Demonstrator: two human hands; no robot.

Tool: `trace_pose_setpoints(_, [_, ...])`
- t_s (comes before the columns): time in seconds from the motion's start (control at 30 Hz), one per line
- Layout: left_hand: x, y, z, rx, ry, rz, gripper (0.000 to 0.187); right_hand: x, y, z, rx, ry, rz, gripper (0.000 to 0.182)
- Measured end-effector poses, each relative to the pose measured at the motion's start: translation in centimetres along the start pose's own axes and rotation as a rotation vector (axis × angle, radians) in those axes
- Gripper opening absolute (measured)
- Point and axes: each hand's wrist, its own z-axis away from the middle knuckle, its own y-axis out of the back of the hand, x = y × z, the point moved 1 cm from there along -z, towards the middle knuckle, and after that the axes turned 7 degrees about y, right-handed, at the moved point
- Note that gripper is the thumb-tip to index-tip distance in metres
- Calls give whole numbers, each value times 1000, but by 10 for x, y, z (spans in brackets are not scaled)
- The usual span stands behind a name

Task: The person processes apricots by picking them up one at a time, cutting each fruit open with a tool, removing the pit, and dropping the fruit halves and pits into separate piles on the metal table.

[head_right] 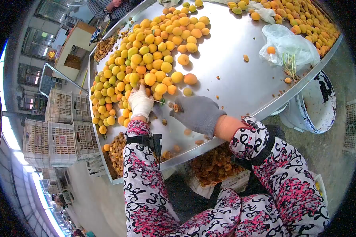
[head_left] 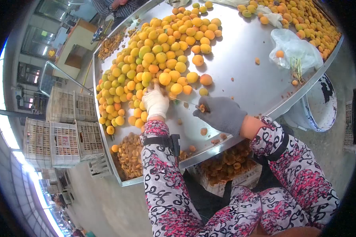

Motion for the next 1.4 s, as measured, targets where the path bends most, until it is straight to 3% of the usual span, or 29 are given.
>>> trace_pose_setpoints(0.07, [-1, 5, -3, -199, 104, -180, 50, -2, 2, -1, -18, -7, -1, 36])
trace_pose_setpoints(0.23, [-14, 23, 37, -147, 57, -82, 47, -5, 1, 2, 41, -5, -103, 38])
trace_pose_setpoints(0.3, [-23, 37, 66, -31, 89, 622, 43, 3, -11, 1, 100, 25, -244, 36])
trace_pose_setpoints(0.37, [-21, 51, 98, -54, 36, 1081, 40, 1, -15, -1, 151, 55, -379, 35])
trace_pose_setpoints(0.43, [-12, 59, 130, -5, 43, 1258, 45, -5, -15, -2, -95, -238, -846, 34])
trace_pose_setpoints(0.47, [-7, 67, 141, 66, -14, 1182, 47, -6, -23, 1, -106, -232, -1068, 34])
trace_pose_setpoints(0.53, [5, 85, 159, 205, -89, 979, 51, -9, -32, 4, -115, -226, -1119, 40])
trace_pose_setpoints(0.63, [18, 77, 167, 349, -174, 933, 65, -18, -33, 8, -145, -210, -1163, 45])
trace_pose_setpoints(0.77, [32, 74, 169, 334, -115, 1179, 68, -14, -24, 5, -164, -167, -1242, 39])
trace_pose_setpoints(0.83, [33, 73, 168, -19, 107, 1698, 68, -9, -21, 0, -181, -152, -1243, 37])
trace_pose_setpoints(0.9, [28, 61, 167, -86, 117, 1713, 67, -8, -21, -2, -222, -107, -1204, 38])
trace_pose_setpoints(0.97, [25, 60, 163, -78, -62, 1411, 66, -6, -27, -5, -183, -70, -1178, 36])
trace_pose_setpoints(1.03, [26, 62, 162, -76, -48, 1398, 66, -4, -33, -8, -143, -31, -1155, 34])
trace_pose_setpoints(1.3, [23, 64, 163, 153, -117, 1165, 69, -11, -38, -5, -114, -105, -1288, 36])
trace_pose_setpoints(1.4, [24, 55, 167, 98, -54, 1344, 64, -10, -35, -4, -154, -135, -1111, 38])
